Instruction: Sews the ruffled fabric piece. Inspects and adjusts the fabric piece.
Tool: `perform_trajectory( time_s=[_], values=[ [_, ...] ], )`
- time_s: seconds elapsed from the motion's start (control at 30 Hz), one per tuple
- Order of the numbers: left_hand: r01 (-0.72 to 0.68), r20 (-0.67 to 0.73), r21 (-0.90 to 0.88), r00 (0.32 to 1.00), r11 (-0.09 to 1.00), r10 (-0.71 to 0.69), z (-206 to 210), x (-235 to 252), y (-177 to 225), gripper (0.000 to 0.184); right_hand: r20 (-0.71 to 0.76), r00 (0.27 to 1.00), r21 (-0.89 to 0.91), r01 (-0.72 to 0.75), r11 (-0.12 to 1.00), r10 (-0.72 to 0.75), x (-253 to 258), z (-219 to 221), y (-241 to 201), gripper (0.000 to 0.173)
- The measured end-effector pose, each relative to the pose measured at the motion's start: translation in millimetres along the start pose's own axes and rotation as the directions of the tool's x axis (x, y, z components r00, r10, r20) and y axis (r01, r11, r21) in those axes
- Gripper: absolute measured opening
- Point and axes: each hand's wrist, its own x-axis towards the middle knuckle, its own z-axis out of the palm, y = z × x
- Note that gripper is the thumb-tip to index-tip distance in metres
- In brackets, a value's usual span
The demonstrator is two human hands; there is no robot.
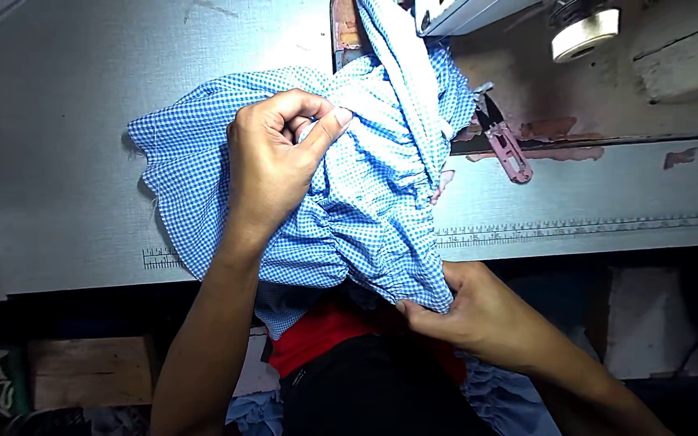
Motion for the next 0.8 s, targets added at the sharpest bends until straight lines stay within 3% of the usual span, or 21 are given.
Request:
perform_trajectory(
  time_s=[0.27,0.43,0.53,0.63,0.67,0.77,0.8],
  values=[
    [0.004,-0.036,0.044,0.999,0.999,-0.002,2,0,-1,0.008,0.047,0.997,0.018,-0.059,0.998,0.058,-3,2,3,0.017],
    [-0.016,0.013,0.083,1.000,0.996,0.015,3,-3,-1,0.010,-0.031,1.000,0.037,-0.005,0.999,0.006,3,0,-6,0.016],
    [-0.045,0.084,0.220,0.996,0.975,0.027,3,-9,2,0.015,-0.075,0.997,0.071,0.040,0.997,-0.034,6,2,-13,0.015],
    [-0.073,0.137,0.326,0.990,0.942,0.029,2,-24,12,0.021,-0.189,0.979,-0.010,0.081,0.997,-0.081,6,8,-17,0.022],
    [-0.074,0.154,0.328,0.988,0.942,0.023,1,-31,19,0.029,-0.224,0.968,-0.078,0.099,0.992,-0.114,5,12,-17,0.028],
    [-0.091,0.233,0.357,0.972,0.929,0.006,-4,-47,46,0.086,-0.198,0.935,-0.290,0.230,0.929,-0.293,2,21,-23,0.049],
    [-0.112,0.253,0.405,0.968,0.908,0.006,-3,-49,52,0.097,-0.154,0.922,-0.357,0.283,0.890,-0.355,2,23,-25,0.052]
  ],
)
